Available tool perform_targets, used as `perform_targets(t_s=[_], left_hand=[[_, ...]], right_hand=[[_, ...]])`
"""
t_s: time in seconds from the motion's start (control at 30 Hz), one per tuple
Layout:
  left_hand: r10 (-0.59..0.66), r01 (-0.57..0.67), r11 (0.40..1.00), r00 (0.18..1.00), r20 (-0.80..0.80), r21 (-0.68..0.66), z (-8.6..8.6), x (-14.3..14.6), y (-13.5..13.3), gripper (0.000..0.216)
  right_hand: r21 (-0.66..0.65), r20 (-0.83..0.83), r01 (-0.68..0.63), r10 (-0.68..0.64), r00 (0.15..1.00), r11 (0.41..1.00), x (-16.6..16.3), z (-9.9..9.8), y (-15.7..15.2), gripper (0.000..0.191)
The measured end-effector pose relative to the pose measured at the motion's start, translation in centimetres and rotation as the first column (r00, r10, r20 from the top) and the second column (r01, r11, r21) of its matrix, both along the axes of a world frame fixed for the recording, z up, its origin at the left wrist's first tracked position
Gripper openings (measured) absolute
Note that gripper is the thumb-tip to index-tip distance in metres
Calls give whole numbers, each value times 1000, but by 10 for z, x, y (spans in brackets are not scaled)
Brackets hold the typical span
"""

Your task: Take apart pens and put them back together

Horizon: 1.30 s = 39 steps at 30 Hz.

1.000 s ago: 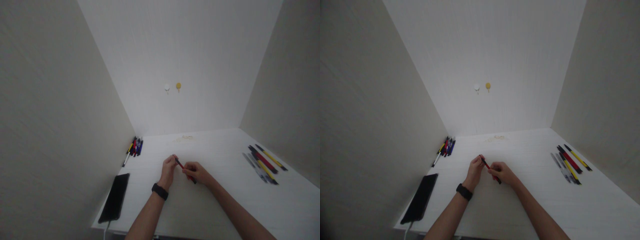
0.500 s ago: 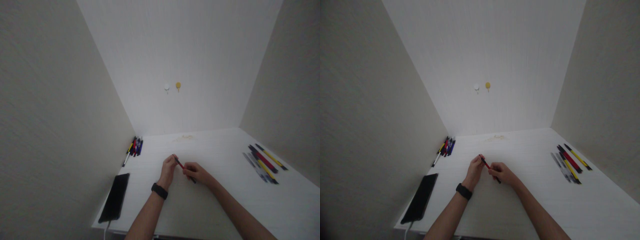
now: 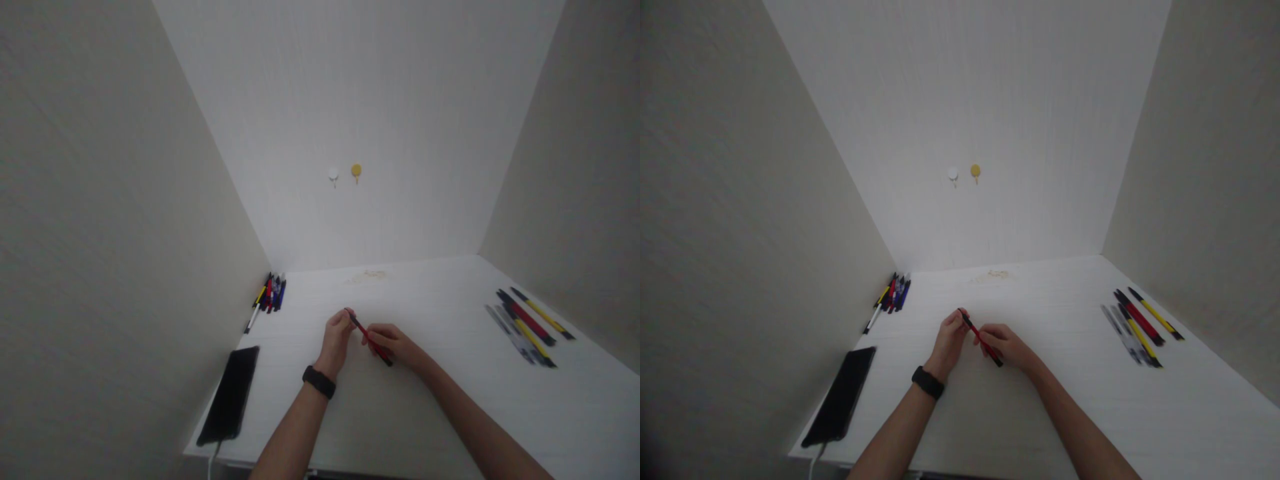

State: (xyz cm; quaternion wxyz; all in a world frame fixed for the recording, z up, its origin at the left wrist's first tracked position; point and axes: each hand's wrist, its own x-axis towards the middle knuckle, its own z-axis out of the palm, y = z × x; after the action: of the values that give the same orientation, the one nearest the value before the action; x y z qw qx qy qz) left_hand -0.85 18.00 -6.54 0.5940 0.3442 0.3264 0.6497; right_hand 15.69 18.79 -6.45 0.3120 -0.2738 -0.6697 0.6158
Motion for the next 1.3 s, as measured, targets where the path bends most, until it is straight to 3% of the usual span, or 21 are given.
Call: perform_targets(t_s=[0.3,0.6,1.13,1.3], left_hand=[[2,-2,1000,1000,-11,-12,-3,0,2,31],[30,-29,999,999,25,-22,1,1,2,31],[59,-59,997,998,6,-56,0,2,2,33],[44,-43,998,999,28,-50,-2,0,3,30]], right_hand=[[51,20,100,-101,995,994,-2,-1,-1,42],[-36,-9,22,-23,1000,999,0,1,0,43],[-24,-22,76,-76,997,997,-2,-5,1,42],[66,8,51,-51,999,997,-1,0,0,43]])
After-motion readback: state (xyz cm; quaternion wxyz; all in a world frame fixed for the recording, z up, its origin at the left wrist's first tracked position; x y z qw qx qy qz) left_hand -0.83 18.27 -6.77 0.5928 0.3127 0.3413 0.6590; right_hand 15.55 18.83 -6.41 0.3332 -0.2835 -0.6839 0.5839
